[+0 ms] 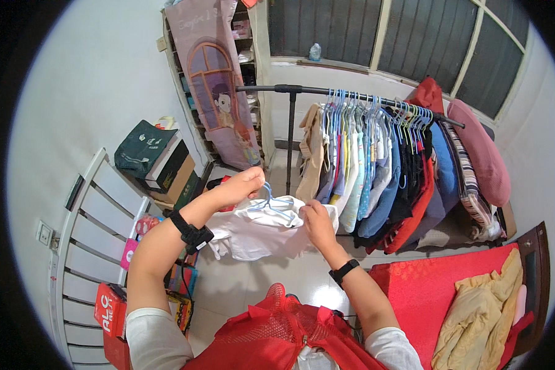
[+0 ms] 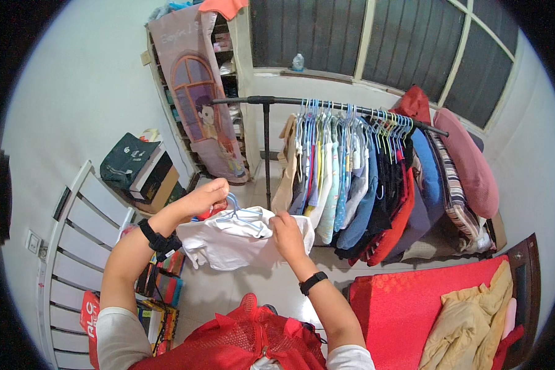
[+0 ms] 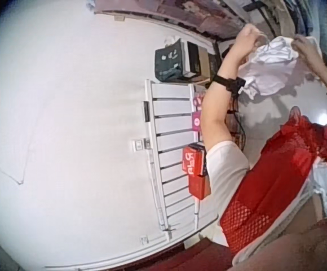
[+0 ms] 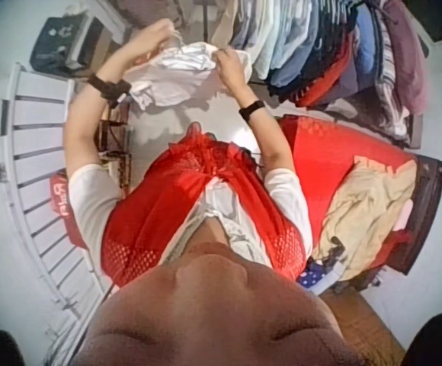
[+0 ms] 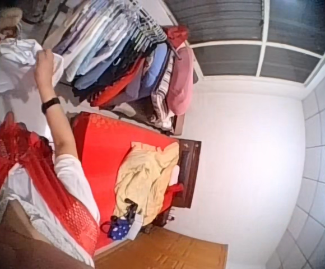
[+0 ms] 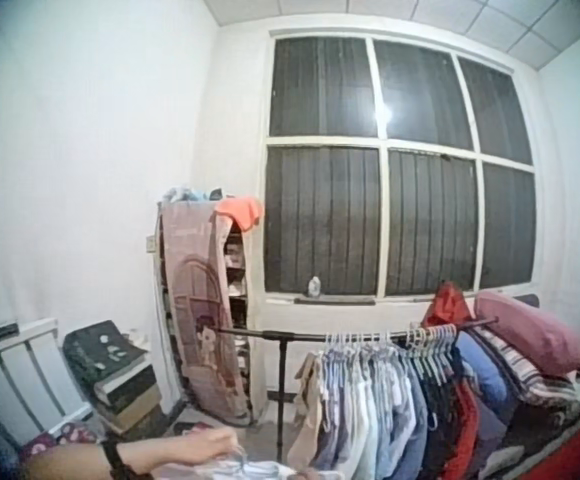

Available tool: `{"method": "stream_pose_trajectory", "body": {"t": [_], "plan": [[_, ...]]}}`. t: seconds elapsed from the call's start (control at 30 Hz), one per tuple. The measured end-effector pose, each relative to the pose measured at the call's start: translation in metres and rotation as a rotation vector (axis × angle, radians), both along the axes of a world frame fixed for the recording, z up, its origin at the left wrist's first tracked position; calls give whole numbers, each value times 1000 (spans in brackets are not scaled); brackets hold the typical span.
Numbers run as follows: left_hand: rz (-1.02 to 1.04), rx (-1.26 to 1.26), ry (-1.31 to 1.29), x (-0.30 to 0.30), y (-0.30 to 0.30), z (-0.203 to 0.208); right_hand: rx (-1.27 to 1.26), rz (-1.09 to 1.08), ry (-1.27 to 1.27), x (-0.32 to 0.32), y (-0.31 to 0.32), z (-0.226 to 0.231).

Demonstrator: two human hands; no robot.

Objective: The person removes clothes from hangers on a rack, folds them on a bed, and places small items into compartments of a fabric storage organizer.

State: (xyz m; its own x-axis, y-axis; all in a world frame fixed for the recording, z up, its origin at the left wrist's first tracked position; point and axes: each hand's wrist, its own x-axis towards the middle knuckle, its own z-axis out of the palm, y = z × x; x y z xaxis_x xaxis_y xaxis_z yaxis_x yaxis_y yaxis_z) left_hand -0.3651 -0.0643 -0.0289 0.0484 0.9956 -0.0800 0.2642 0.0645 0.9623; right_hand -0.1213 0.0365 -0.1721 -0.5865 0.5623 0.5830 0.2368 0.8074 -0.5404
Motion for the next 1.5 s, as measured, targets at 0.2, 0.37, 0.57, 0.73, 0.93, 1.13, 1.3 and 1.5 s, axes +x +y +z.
{"method": "stream_pose_trajectory", "body": {"t": [0.2,0.37,0.57,0.73,0.93,1.13,1.3,1.5], "plan": [[122,-22,-42,1,4,5,-15,87,42,24,-3,20],[124,-19,-82,2,6,8,18,25,-216,23,1,9],[184,2,82,2,5,15,-25,-23,-175,23,-1,-3],[116,208,467,-6,0,18,-29,-45,-109,28,-6,15],[185,232,535,7,0,31,17,-5,-28,33,1,14],[89,347,607,11,0,32,201,-296,-71,26,-6,35],[144,449,703,10,2,33,111,-61,-362,32,17,16],[501,671,1081,-2,3,20,-125,205,-207,24,10,-3]]}}
